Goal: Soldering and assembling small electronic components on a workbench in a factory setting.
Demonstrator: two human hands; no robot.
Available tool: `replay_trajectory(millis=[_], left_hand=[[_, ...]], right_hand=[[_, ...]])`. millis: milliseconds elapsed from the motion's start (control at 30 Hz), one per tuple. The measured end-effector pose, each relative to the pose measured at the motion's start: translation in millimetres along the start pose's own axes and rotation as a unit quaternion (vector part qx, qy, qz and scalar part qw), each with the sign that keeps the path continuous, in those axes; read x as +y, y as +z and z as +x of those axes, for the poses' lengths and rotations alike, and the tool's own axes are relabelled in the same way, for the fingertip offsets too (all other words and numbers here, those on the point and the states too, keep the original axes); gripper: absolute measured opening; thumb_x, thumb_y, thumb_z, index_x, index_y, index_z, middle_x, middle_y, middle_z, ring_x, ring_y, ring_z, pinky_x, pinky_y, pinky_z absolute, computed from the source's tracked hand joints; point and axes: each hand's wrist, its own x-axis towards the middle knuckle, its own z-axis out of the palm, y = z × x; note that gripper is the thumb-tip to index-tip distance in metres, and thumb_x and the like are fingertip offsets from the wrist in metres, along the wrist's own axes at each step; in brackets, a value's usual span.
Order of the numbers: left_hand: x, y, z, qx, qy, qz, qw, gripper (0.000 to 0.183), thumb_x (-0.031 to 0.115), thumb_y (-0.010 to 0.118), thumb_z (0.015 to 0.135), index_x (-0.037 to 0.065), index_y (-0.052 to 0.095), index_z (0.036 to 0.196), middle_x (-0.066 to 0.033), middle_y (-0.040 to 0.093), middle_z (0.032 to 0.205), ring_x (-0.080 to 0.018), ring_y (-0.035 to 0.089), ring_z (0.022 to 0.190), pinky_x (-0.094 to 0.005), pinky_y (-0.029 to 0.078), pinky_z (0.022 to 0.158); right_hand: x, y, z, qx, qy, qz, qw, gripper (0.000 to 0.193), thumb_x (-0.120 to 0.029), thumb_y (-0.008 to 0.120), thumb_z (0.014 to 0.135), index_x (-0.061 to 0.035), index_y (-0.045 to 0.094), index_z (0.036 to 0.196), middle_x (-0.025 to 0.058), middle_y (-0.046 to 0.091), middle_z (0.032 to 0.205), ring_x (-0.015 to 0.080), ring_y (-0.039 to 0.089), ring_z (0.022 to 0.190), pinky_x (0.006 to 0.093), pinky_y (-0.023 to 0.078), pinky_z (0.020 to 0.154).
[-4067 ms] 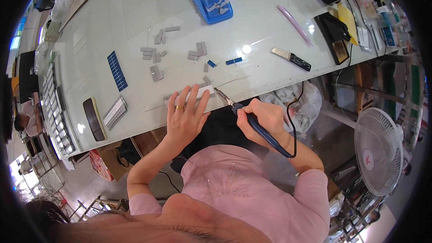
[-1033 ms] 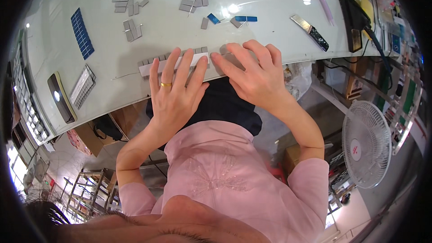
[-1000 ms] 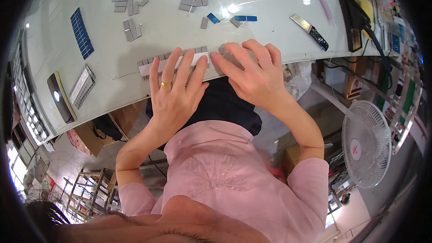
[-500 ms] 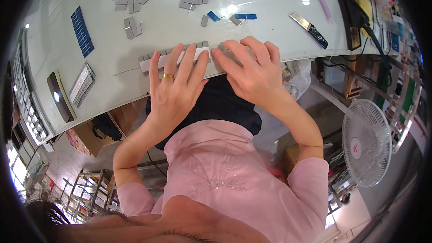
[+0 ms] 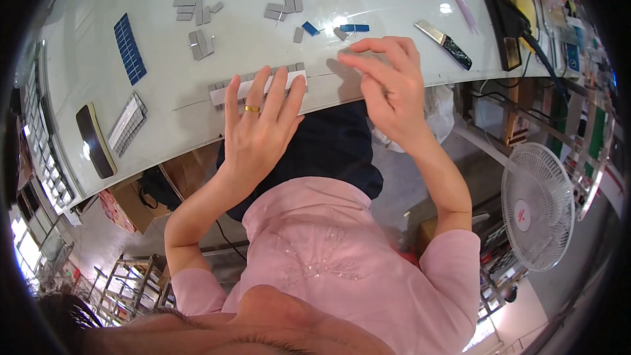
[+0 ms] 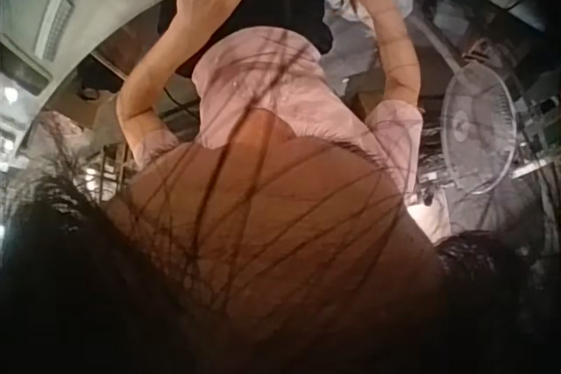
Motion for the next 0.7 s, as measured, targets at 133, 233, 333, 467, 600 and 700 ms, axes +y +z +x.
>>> replay_trajectory(millis=[133,233,333,467,600,700], left_hand=[[-0.9,0.2,2.2,-0.001,0.004,0.011,1.0,0.061,0.027,0.082,0.073,0.014,0.062,0.129,-0.006,0.057,0.131,-0.0261,0.055,0.123,-0.0565,0.039,0.106],[0.4,-0.6,4.1,-0.005,0.011,0.009,1.0,0.061,0.028,0.081,0.076,0.014,0.061,0.131,-0.0065,0.056,0.132,-0.0264,0.053,0.125,-0.0563,0.038,0.107],[1.0,-7.3,3.2,-0.024,-0.005,-0.043,0.999,0.062,0.03,0.079,0.079,0.013,0.058,0.135,-0.0078,0.055,0.135,-0.0278,0.05,0.129,-0.0566,0.035,0.11],[-3.0,-3.4,-4.6,0.002,0.01,-0.037,0.999,0.063,0.027,0.079,0.078,0.01,0.057,0.135,-0.0103,0.05,0.138,-0.0305,0.049,0.13,-0.0582,0.037,0.109],[-3.4,-3.2,-7.1,0.005,0.013,-0.027,1.0,0.069,0.027,0.082,0.076,0.011,0.055,0.137,-0.01,0.05,0.137,-0.03,0.048,0.13,-0.0577,0.036,0.11],[-2.1,-1.2,-4.6,0.012,0.018,-0.031,0.999,0.068,0.028,0.082,0.075,0.011,0.055,0.136,-0.01,0.05,0.138,-0.0301,0.048,0.129,-0.0578,0.036,0.11]], right_hand=[[9.5,-18.1,-3.2,0.071,0.047,-0.026,0.996,0.017,0.003,0.062,0.081,-0.0038,0.07,0.095,0.0074,0.068,0.1,0.0247,0.056,0.092,0.0323,0.046,0.083],[31.1,-48.7,-20.9,0.13,0.132,-0.016,0.983,0.004,-0.002,0.067,0.085,-0.0021,0.065,0.089,0.0058,0.066,0.093,0.0166,0.056,0.081,0.0275,0.044,0.076],[64.4,-81.2,-43.0,0.273,0.259,0.168,0.911,0.014,-0.013,0.07,0.094,-0.0035,0.06,0.094,0.0022,0.062,0.088,0.0069,0.052,0.074,0.0203,0.04,0.068],[117.4,-129.2,-47.6,0.499,0.336,0.28,0.748,0.056,-0.018,0.079,0.088,-0.0062,0.039,0.125,0.004,0.053,0.087,0.0085,0.05,0.061,0.0221,0.033,0.046],[159.6,-181.1,-37.6,0.464,0.358,0.227,0.778,0.057,-0.028,0.084,0.083,-0.0014,0.049,0.121,0.0052,0.055,0.081,0.0055,0.042,0.048,0.0212,0.026,0.041],[170.7,-203.7,-18.6,0.44,0.37,0.136,0.807,0.031,-0.029,0.083,0.083,-0.0028,0.067,0.09,0.0032,0.062,0.071,0.0037,0.04,0.045,0.0211,0.026,0.041]])
